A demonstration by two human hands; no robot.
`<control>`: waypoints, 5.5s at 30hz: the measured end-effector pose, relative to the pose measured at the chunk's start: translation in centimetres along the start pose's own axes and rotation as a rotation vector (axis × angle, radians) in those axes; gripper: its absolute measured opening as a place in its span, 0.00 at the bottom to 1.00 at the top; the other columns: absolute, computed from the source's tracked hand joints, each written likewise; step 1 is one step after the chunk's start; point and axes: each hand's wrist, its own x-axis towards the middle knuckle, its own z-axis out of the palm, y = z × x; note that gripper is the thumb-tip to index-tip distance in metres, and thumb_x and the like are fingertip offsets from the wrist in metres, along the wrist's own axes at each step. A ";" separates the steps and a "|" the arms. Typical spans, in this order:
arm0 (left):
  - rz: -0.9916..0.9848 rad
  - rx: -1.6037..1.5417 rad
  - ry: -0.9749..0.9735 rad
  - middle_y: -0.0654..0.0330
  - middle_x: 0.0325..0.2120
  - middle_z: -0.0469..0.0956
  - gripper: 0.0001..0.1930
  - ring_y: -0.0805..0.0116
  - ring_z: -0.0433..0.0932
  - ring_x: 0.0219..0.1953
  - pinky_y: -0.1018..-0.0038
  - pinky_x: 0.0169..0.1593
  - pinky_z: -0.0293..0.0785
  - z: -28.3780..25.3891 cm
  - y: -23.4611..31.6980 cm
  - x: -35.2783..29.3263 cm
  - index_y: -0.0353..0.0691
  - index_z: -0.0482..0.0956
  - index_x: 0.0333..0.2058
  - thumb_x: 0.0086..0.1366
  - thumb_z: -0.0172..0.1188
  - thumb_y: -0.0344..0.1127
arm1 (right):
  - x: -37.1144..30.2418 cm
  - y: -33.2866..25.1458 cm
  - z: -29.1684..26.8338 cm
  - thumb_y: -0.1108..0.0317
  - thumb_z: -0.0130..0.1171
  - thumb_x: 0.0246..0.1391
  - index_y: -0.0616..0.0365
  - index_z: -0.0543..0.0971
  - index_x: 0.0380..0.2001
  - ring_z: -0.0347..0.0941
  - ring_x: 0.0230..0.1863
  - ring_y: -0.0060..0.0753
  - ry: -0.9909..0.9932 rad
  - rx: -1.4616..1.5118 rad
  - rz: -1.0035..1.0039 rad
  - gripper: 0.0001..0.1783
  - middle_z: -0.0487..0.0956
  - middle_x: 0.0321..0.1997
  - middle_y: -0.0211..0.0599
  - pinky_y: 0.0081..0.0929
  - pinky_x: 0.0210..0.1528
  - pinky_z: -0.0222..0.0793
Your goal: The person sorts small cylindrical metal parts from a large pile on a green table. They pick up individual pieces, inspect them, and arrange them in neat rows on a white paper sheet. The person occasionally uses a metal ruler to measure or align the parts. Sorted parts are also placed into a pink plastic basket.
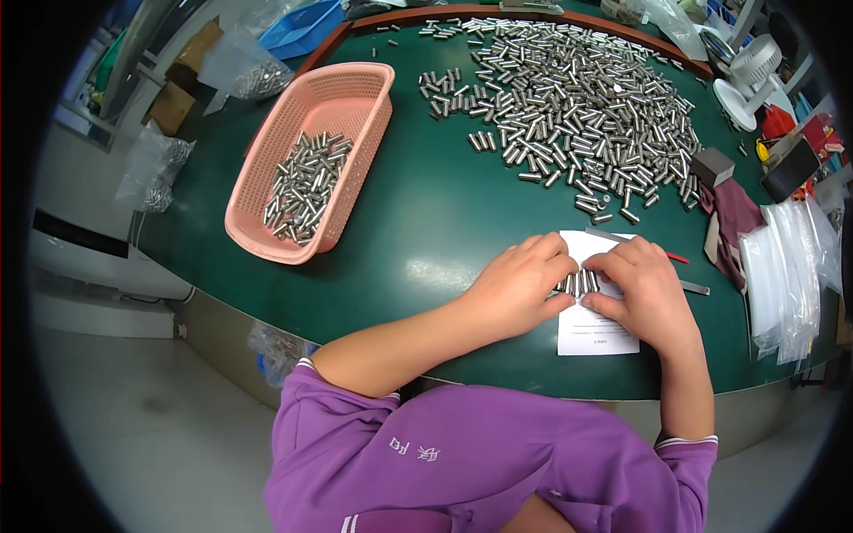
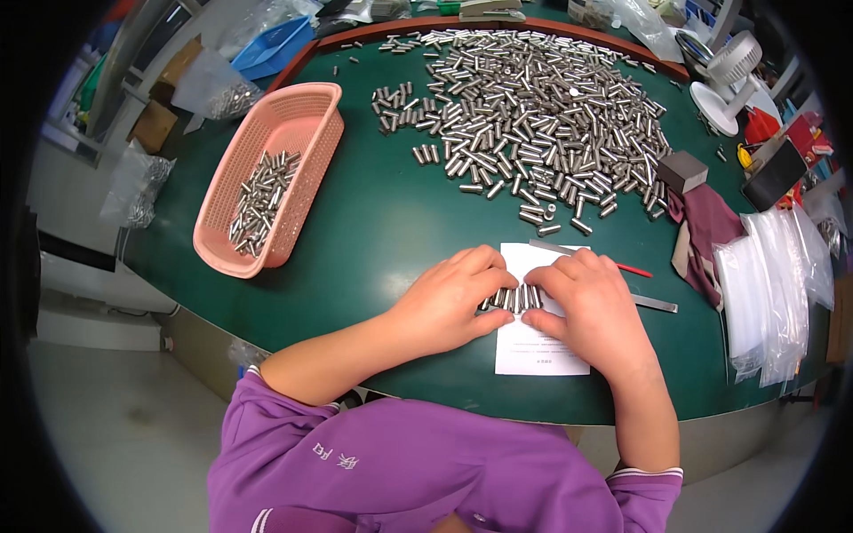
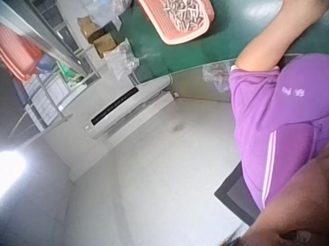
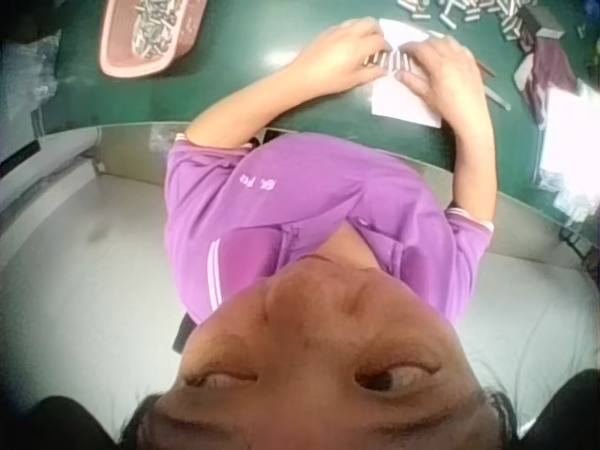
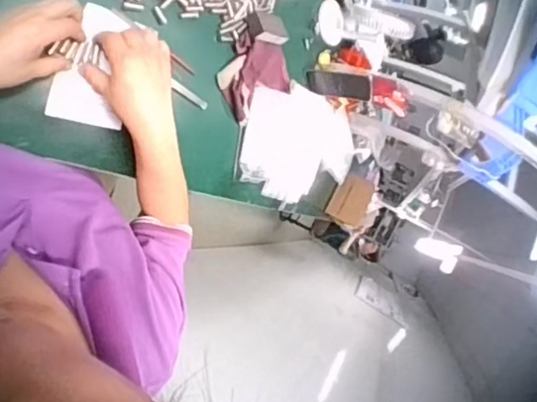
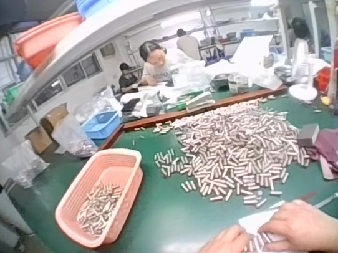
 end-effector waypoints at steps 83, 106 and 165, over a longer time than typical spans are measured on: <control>0.090 0.027 -0.191 0.56 0.44 0.73 0.24 0.60 0.73 0.40 0.69 0.45 0.70 -2.8 1.1 0.2 0.37 0.74 0.46 0.49 0.53 0.14 | -0.8 1.9 0.1 0.71 0.67 0.39 0.51 0.75 0.40 0.72 0.39 0.34 -0.029 0.214 -0.048 0.21 0.76 0.29 0.22 0.34 0.45 0.66; 0.185 0.074 -0.200 0.51 0.53 0.67 0.29 0.49 0.64 0.57 0.58 0.61 0.59 -0.2 1.5 0.5 0.38 0.68 0.50 0.47 0.65 0.27 | -1.9 3.3 -2.7 0.72 0.64 0.40 0.55 0.77 0.33 0.72 0.40 0.39 0.170 -0.019 0.074 0.12 0.78 0.33 0.33 0.37 0.44 0.68; -0.134 -0.151 -0.094 0.62 0.24 0.74 0.02 0.73 0.74 0.26 0.77 0.32 0.71 0.8 0.9 4.8 0.35 0.81 0.29 0.56 0.63 0.25 | 1.2 -0.2 1.0 0.43 0.39 0.66 0.54 0.66 0.19 0.53 0.20 0.14 0.742 1.430 0.024 0.29 0.62 0.19 0.24 0.16 0.21 0.50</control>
